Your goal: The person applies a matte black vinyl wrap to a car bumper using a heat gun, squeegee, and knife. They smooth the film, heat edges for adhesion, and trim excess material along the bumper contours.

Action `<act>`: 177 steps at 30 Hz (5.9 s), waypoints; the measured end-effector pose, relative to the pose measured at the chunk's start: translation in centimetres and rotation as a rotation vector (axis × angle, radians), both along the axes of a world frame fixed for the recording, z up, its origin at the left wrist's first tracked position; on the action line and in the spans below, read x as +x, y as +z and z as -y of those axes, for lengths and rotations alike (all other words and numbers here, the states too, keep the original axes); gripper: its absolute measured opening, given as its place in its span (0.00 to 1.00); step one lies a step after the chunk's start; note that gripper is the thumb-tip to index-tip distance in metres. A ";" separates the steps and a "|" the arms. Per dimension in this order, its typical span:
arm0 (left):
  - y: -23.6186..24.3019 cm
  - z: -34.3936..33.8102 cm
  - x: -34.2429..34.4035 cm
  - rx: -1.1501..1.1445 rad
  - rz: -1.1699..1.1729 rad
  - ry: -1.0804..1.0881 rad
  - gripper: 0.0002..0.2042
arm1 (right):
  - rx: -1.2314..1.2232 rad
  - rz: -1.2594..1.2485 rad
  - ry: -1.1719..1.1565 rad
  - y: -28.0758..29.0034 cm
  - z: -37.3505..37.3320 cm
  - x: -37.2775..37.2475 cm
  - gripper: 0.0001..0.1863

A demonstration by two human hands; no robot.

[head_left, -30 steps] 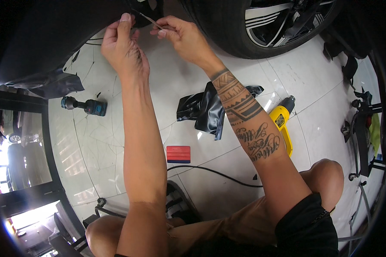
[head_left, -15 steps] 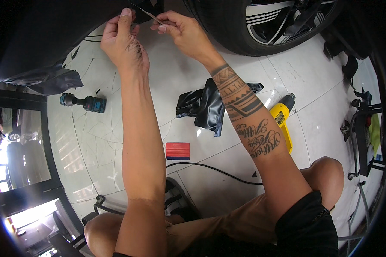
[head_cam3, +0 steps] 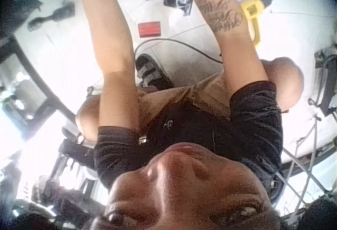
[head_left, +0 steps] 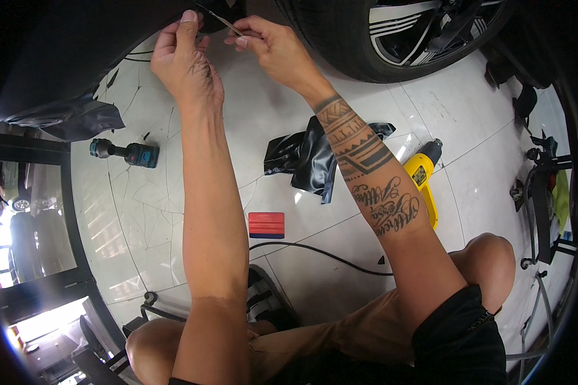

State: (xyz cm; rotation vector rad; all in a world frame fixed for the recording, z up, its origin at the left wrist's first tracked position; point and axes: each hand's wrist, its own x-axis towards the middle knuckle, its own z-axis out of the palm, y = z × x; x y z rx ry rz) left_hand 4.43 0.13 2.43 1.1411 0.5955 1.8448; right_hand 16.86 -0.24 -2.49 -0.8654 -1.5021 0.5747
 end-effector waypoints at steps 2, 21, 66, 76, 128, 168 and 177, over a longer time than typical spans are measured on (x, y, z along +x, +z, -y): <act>0.2 0.1 0.1 -0.010 0.001 0.016 0.09 | -0.015 -0.003 -0.018 0.0 0.0 -0.1 0.12; 1.6 2.0 1.3 -0.178 0.052 0.091 0.10 | -0.126 -0.012 -0.408 -1.9 2.5 -0.6 0.09; 2.6 1.6 -1.2 -0.292 0.001 -0.241 0.06 | -0.454 -1.291 0.653 8.4 5.3 -3.8 0.23; 2.7 2.0 -1.0 -0.299 0.003 -0.192 0.06 | -0.435 -1.382 0.641 7.5 5.0 -3.8 0.26; 2.1 -0.4 -7.5 0.005 1.032 -0.220 0.13 | -0.469 1.120 0.398 -18.9 24.7 -1.4 0.09; 2.3 -1.1 -11.1 0.139 0.720 -0.302 0.32 | -0.579 1.056 0.176 -21.0 25.2 1.0 0.10; 3.6 -0.5 -10.6 0.022 0.562 -0.005 0.24 | -0.609 1.060 0.132 -21.3 25.1 0.3 0.12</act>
